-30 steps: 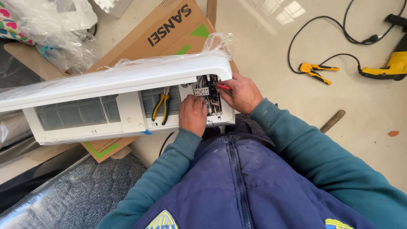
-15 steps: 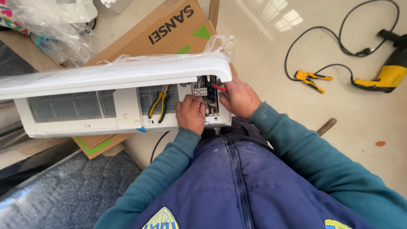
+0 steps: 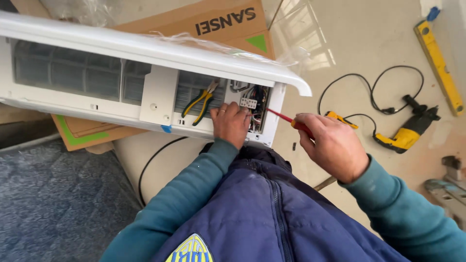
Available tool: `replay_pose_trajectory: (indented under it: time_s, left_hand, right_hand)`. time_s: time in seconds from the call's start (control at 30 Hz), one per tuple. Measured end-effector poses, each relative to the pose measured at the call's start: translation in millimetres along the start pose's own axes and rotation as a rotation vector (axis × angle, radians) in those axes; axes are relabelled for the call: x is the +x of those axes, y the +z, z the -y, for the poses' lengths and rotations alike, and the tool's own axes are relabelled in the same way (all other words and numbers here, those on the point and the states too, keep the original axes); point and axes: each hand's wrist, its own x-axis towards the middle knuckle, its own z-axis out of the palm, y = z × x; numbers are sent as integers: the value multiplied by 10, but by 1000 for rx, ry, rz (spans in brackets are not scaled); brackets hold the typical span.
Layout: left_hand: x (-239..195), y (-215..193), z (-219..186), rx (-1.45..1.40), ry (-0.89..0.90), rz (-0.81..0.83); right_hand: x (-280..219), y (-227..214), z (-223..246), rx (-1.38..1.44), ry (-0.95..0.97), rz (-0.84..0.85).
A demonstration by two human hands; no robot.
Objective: The person works on the internal wiring of a white air conditioner unit, using a screwdriver to tighten connections on a terminal block. They also use pliers to manipulate wires and remove a small white plastic cover from the unit's interior.
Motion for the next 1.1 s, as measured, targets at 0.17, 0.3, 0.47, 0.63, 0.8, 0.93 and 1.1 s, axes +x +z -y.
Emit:
replay_pose_trajectory:
  time_s: [0.17, 0.3, 0.47, 0.63, 0.8, 0.93, 1.1]
  left_hand:
    - [-13, -38, 18, -22, -46, 77]
    - [-11, 29, 67, -16, -22, 32]
    - [-1, -30, 61, -32, -14, 55]
    - [-20, -5, 83, -52, -9, 48]
    - [-8, -27, 72, -49, -13, 65]
    - [-12, -7, 79, -37, -5, 35]
    - [-24, 8, 79, -33, -5, 23]
  right_hand:
    - [157, -25, 475, 38, -132, -175]
    - [268, 116, 559, 17, -55, -241]
    - [369, 197, 613, -102, -85, -188]
    - [400, 250, 595, -55, -66, -159]
    - [451, 199, 654, -122, -133, -161]
    - [495, 153, 691, -108, -230, -140]
    - [661, 57, 819, -449, 108, 184]
